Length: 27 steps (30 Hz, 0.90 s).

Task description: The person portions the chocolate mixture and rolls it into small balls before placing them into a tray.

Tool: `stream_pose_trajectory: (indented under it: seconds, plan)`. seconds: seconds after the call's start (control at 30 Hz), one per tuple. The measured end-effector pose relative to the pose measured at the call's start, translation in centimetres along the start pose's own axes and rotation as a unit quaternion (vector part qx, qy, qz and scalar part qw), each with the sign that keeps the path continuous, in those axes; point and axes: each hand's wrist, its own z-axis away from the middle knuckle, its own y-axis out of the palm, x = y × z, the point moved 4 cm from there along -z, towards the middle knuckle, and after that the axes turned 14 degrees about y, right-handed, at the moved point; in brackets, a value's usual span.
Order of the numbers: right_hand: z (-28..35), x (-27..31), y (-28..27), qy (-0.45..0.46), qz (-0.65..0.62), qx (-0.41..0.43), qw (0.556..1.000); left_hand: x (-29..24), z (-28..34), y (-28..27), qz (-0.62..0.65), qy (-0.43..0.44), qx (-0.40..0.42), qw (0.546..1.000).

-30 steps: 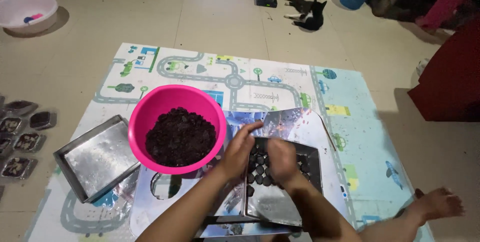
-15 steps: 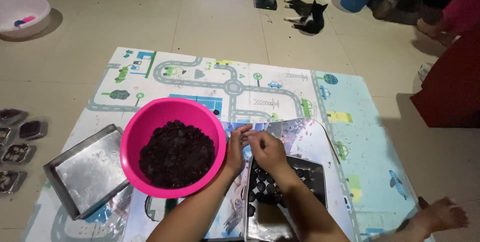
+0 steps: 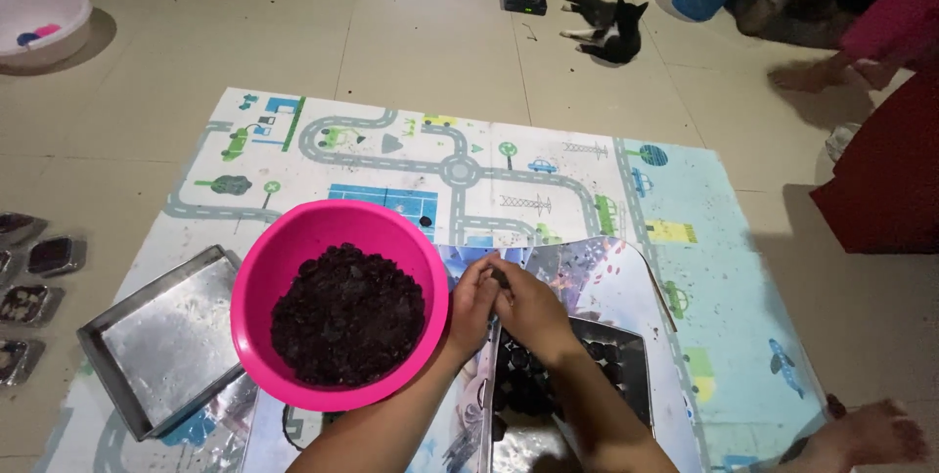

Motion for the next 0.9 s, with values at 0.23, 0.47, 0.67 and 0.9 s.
stream_pose_trajectory:
  seconds: [0.23,0.47,0.67,0.9]
  plan:
    - [-0.2,0.5,-0.5,0.099,-0.026,0.001,0.995,0.2,0.0,-0.2,-0.052,-0.065,-0.047,0.995]
    - [-0.2,0.9,-0.8,0.014,-0.024,0.005,1.000,-3.8,-1.2,-0.3,-0.030,-0.133,-0.049,0.990]
    - [-0.4,0.0,-0.6,0.022,-0.048,-0.033,0.998,-3.1,-1.2,-0.7,-0.015,-0.131,-0.047,0.990]
    - [-0.6,-0.4,-0.5,0.028,-0.054,-0.026,0.998,-4.0,-1.4,-0.1,0.022,-0.169,-0.035,0.985]
